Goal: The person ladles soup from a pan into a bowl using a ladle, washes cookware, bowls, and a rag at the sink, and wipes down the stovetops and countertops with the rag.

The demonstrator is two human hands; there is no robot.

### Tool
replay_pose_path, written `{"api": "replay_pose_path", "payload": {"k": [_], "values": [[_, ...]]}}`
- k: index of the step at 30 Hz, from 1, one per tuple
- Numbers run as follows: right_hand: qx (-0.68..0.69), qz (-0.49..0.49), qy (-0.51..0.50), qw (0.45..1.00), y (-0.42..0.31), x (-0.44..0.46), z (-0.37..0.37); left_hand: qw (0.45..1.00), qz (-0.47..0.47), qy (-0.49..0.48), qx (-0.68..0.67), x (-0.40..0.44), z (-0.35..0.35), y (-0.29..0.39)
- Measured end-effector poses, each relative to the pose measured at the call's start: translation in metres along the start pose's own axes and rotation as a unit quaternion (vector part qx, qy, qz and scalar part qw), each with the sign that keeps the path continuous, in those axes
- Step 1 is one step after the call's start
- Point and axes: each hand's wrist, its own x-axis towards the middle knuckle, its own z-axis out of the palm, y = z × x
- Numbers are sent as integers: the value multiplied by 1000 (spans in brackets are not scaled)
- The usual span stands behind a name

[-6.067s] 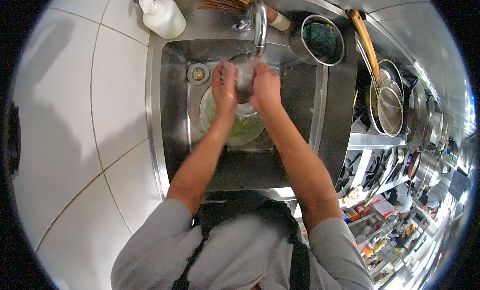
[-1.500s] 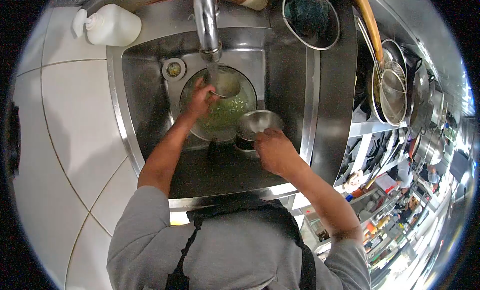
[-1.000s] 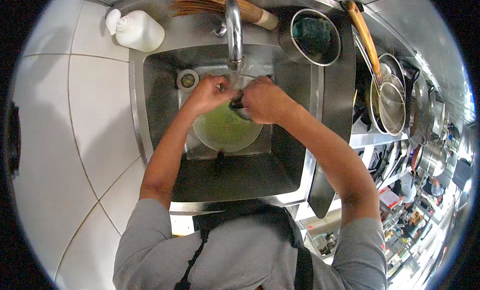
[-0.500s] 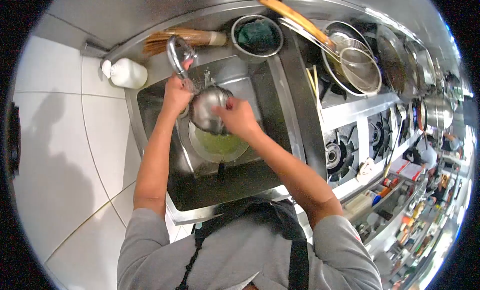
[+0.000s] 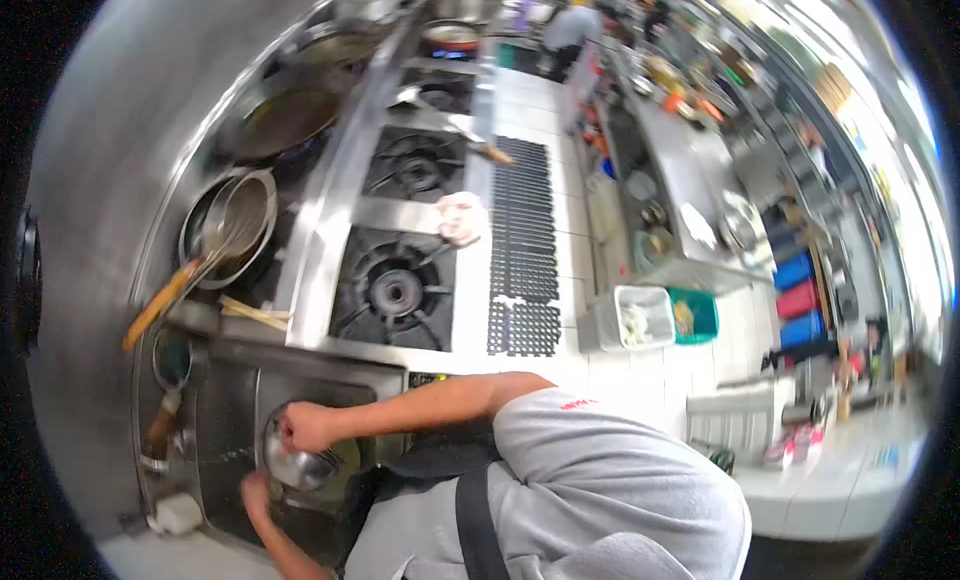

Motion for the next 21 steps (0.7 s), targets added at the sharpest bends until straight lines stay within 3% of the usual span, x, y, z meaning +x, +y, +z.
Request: {"api": "replay_pose_path", "payload": {"k": [1, 2, 4, 6, 9, 11, 12, 14, 18, 21], "values": [[37, 2, 0, 999, -13, -29, -22, 998, -5, -10, -68, -31, 5, 34], [54, 0, -3, 999, -14, -50, -43, 982, -46, -115, -143, -25, 13, 29], [52, 9, 28, 998, -24, -107, -91, 913, -32, -189, -359, -66, 33, 97], [-10, -8, 50, 999, -23, -163, -136, 894, 62, -243, -370, -106, 54, 190], [-186, -47, 33, 981, -21, -245, -197, 793, 88, -434, -418, -130, 112, 309], [-296, -19, 14, 955, -23, -294, -218, 696, 80, -582, -412, -124, 158, 375], [-350, -8, 11, 937, -28, -319, -226, 716, 101, -587, -364, -154, 171, 429], [-474, 8, -41, 879, -12, -353, -239, 733, 44, -594, -330, -177, 218, 497], [-548, 21, -33, 836, -13, -433, -257, 731, 126, -642, -191, -202, 296, 589], [-568, 46, -15, 822, -19, -478, -271, 722, 6, -689, -61, -181, 362, 623]]}}
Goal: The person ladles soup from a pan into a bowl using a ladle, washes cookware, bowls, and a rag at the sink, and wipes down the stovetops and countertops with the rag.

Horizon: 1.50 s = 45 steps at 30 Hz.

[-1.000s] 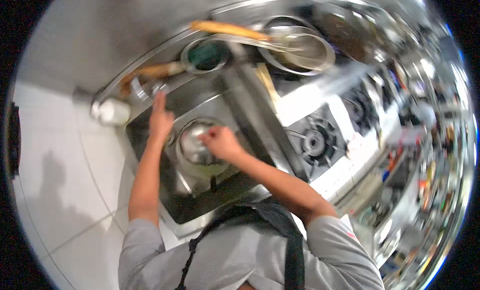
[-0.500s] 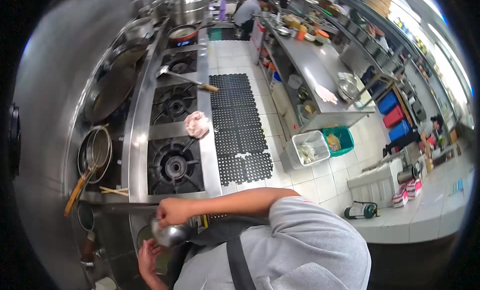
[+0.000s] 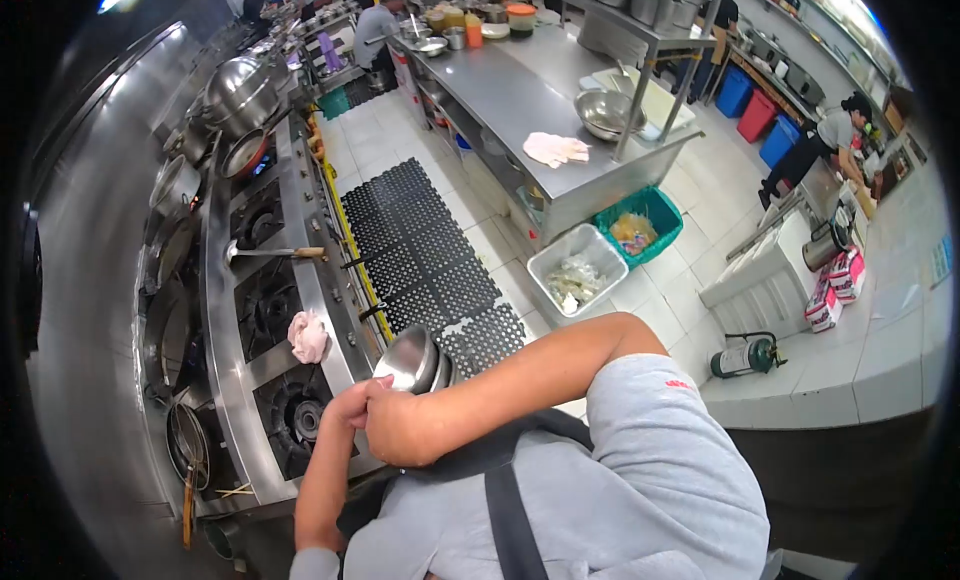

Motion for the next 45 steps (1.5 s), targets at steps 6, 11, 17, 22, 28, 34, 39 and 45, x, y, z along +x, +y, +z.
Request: {"api": "replay_pose_path", "payload": {"k": [6, 11, 17, 22, 28, 34, 39, 45], "values": [[17, 40, 265, 963, 47, -94, -13, 988, 13, -105, -111, 30, 72, 52], [250, 118, 382, 882, 122, -155, -19, 973, 227, 30, -43, 40, 67, 110], [356, 355, 120, 856, 241, -167, 87, 965, 143, 190, -112, 95, -15, 140], [386, 537, 191, 726, 386, -187, 172, 961, 171, 175, -126, 140, -79, 182], [261, 848, 313, 337, 574, -267, 281, 958, 192, 197, -85, 167, -92, 299], [92, 930, 298, 194, 642, -220, 318, 940, 148, 306, -19, 164, -127, 353], [51, 916, 266, 295, 726, -234, 315, 928, 111, 354, -35, 172, -131, 382], [-63, 888, 280, 359, 908, -274, 329, 914, 38, 401, 36, 218, -190, 449]]}}
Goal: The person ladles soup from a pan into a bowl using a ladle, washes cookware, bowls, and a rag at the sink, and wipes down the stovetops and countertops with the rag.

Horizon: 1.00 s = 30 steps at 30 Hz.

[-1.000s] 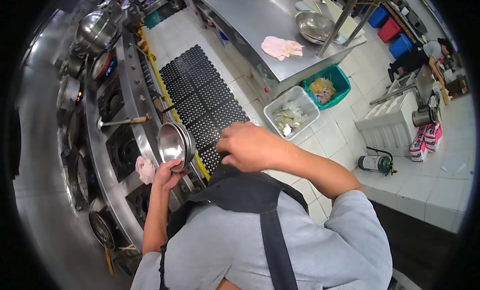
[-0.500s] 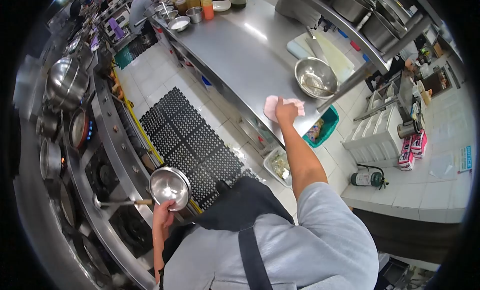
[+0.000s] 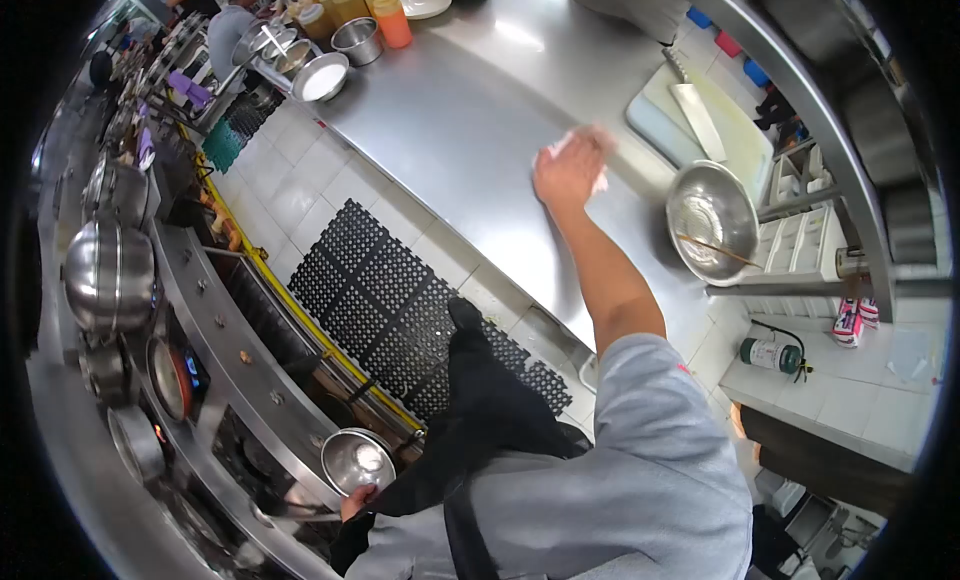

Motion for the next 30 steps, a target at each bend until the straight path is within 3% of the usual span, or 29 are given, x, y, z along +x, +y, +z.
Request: {"api": "replay_pose_path", "payload": {"k": [1, 3, 5, 7, 9, 11, 12, 13, 15, 17, 18, 19, 20, 22, 23, 24, 25, 26, 27, 29, 30], "values": [[-5, -18, 12, 1000, -13, 15, 24, 999, 1, 4, 33, -3, 13, 29], [42, -37, -70, 996, -68, 55, 31, 1000, -1, 29, -13, 2, 38, 83], [108, -116, -24, 987, -128, 58, 65, 999, -26, 31, -18, 12, 54, 134], [216, -201, -117, 948, -175, 32, 47, 1000, 16, 20, 4, 23, 65, 173], [236, -285, -167, 914, -181, -8, 13, 999, -29, 33, 16, 16, 85, 221], [304, -289, -138, 897, -149, -33, -31, 998, -44, 37, -26, 18, 90, 240], [305, -257, -204, 894, -125, -32, -40, 997, -43, 41, -44, 23, 88, 243], [260, -234, -148, 925, -80, -46, -16, 996, -42, 45, -62, 27, 86, 246], [176, -98, -170, 965, -59, 17, -51, 995, -27, 51, -82, 45, 61, 224], [-21, -79, -19, 996, -25, 63, -9, 994, -37, 59, -86, 65, 27, 194], [-93, -73, -34, 992, -4, 86, 29, 994, -35, 66, -74, 69, 22, 188], [-74, 24, -100, 992, -16, 123, 47, 995, -32, 74, -62, 73, 13, 181], [-57, 25, -41, 997, -27, 149, 79, 998, -21, 61, 7, 82, -3, 170], [-47, -112, 113, 986, -65, 197, 121, 991, 10, 27, 134, 97, -29, 158], [11, -115, 24, 993, -97, 212, 123, 993, 9, 28, 116, 96, -21, 175], [80, -122, 54, 988, -128, 220, 143, 995, 7, 28, 97, 93, -8, 196], [45, -89, -114, 988, -174, 221, 121, 996, 5, 28, 79, 90, 5, 218], [64, -117, -121, 984, -199, 210, 149, 994, 53, 6, 97, 97, 4, 229], [195, -119, -96, 969, -230, 191, 142, 994, 57, -3, 94, 108, 10, 248], [164, -197, -49, 965, -285, 133, 127, 992, 62, -41, 106, 131, 29, 294], [210, -231, -70, 947, -300, 109, 104, 989, 67, -69, 115, 143, 49, 321]]}}
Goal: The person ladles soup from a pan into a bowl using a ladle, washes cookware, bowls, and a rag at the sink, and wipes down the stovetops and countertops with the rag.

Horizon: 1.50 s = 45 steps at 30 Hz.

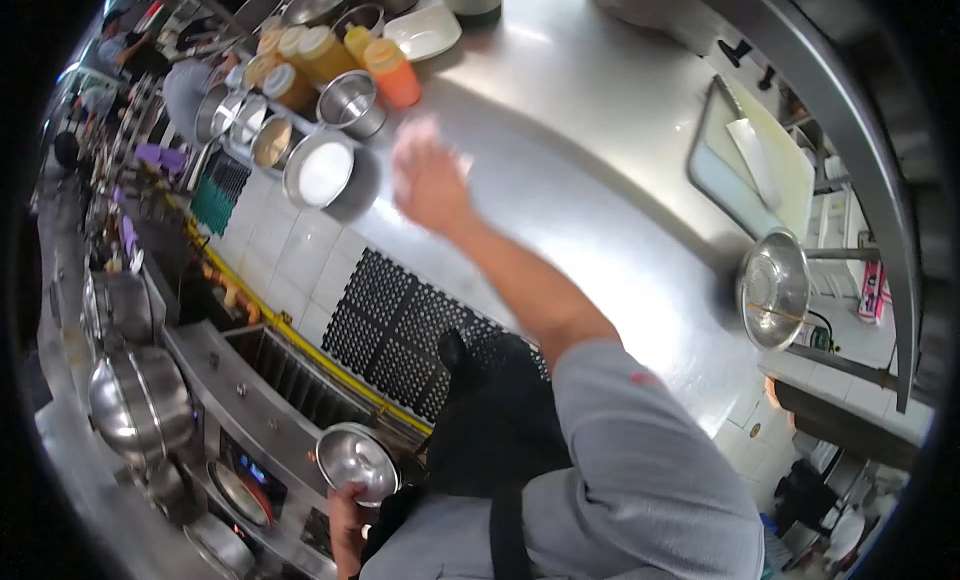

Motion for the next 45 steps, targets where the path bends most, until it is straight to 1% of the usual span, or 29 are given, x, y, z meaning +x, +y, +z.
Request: {"api": "replay_pose_path", "payload": {"k": [1, 2, 5, 7, 9, 10, 11, 12, 13, 14, 15, 18, 19, 21, 23, 25, 26, 27, 28, 29, 30, 31, 32, 33, 35, 37, 39, 41, 45], "values": [[34, 6, -79, 996, -28, -26, -14, 999, -14, -33, -4, 20, 24, 44], [59, -2, -93, 994, -40, -54, -31, 987, 86, -76, 114, 41, 43, 72], [67, 48, -134, 988, -43, -146, -86, 899, 225, -245, 286, 117, 126, 158], [16, 131, -122, 984, -30, -213, -129, 971, 146, -173, 80, 139, 227, 208], [-48, 209, -100, 972, -3, -273, -175, 960, 108, -259, 26, 191, 307, 243], [-87, 263, -84, 957, 6, -300, -203, 973, 107, -203, 6, 200, 359, 264], [-142, 318, -60, 936, 18, -331, -224, 951, 81, -297, -15, 244, 386, 275], [-186, 339, -27, 922, 36, -358, -246, 942, 63, -330, -17, 241, 426, 303], [-228, 406, 4, 885, 53, -387, -260, 902, 28, -429, -33, 275, 451, 319], [-269, 465, 37, 843, 72, -420, -276, 896, 14, -442, -32, 289, 482, 338], [-304, 513, 70, 800, 87, -450, -290, 929, -17, -362, -71, 314, 515, 353], [-360, 618, 121, 689, 130, -501, -319, 939, -2, -334, -75, 335, 562, 396], [-373, 626, 121, 674, 136, -500, -322, 932, 13, -348, -95, 329, 569, 398], [-388, 641, 118, 652, 143, -495, -319, 921, 48, -363, -135, 314, 570, 404], [-408, 630, 116, 650, 149, -494, -316, 909, -30, -384, -159, 275, 554, 405], [-420, 590, 135, 676, 162, -485, -311, 870, -55, -464, -157, 286, 522, 379], [-416, 557, 154, 702, 167, -481, -311, 825, 75, -540, -147, 287, 497, 344], [-369, 549, 145, 736, 173, -480, -315, 785, 223, -574, -72, 236, 457, 314], [-477, 387, 79, 785, 203, -520, -313, 713, 380, -585, 71, 208, 416, 291], [-491, 306, -182, 795, 207, -531, -330, 688, 207, -695, -17, 220, 385, 251], [-459, 302, -362, 753, 205, -517, -342, 761, 165, -626, 37, 180, 339, 223], [-447, 294, -327, 778, 200, -510, -351, 854, 26, -514, 68, 146, 309, 193], [-403, 289, -144, 857, 188, -507, -352, 868, -7, -492, 64, 126, 271, 158], [-329, 253, -22, 909, 175, -498, -353, 882, -39, -467, 59, 107, 234, 123], [-288, 185, 15, 940, 147, -474, -342, 911, -65, -406, -11, 61, 172, 54], [-182, 341, -2, 922, 167, -470, -327, 920, -95, -364, -107, 25, 137, -19], [-373, 337, -283, 817, 180, -432, -330, 926, -110, -319, -167, -9, 113, -60], [-380, 295, -363, 798, 195, -400, -323, 932, -103, -268, -222, -35, 111, -93], [-296, 252, -437, 811, 197, -328, -306, 930, -43, -170, -324, -73, 113, -151]]}}
